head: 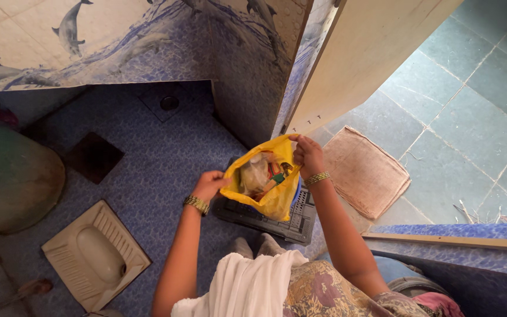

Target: The person stands in a tiled room and sorts items from a yellow plastic bag into a blue bucket. They repeatedly reach into the bag, pick up small objects, and place them into the bucket. The person lifts the bucket to check its contents before continuing to transfer items.

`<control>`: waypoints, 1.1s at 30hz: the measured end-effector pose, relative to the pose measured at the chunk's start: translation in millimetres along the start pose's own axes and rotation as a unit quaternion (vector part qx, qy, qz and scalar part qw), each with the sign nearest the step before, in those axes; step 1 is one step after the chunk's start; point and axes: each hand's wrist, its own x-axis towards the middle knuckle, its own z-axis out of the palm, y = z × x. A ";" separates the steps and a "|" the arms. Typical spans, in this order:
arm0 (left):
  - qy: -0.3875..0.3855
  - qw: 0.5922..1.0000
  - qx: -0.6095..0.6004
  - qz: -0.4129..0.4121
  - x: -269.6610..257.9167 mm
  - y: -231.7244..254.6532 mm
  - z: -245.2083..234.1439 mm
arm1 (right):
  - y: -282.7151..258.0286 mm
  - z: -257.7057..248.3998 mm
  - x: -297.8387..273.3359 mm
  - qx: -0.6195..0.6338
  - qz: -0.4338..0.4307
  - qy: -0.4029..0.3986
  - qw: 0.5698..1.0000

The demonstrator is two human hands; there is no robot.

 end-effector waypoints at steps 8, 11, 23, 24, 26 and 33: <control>0.277 0.869 0.382 0.146 -19.3 -3.9 30.9 | 15.1 10.4 -4.6 -0.135 0.003 0.028 0.990; 0.319 0.865 0.357 0.153 -7.2 5.8 50.5 | 21.3 13.1 -3.9 -0.184 0.010 0.011 0.983; 0.062 0.953 -0.293 0.043 45.7 7.2 103.7 | 56.7 62.3 -14.1 -0.344 0.022 -0.101 0.933; 0.083 0.949 -0.303 0.026 40.2 14.2 106.2 | 58.7 61.6 -12.7 -0.297 0.028 -0.095 0.950; 0.207 0.973 -0.035 0.101 22.5 23.9 110.8 | 64.3 57.9 -8.4 -0.241 0.030 -0.089 0.966; 0.468 0.840 0.169 0.214 1.0 -2.1 97.5 | 93.4 40.1 -3.4 -0.330 -0.156 -0.101 0.926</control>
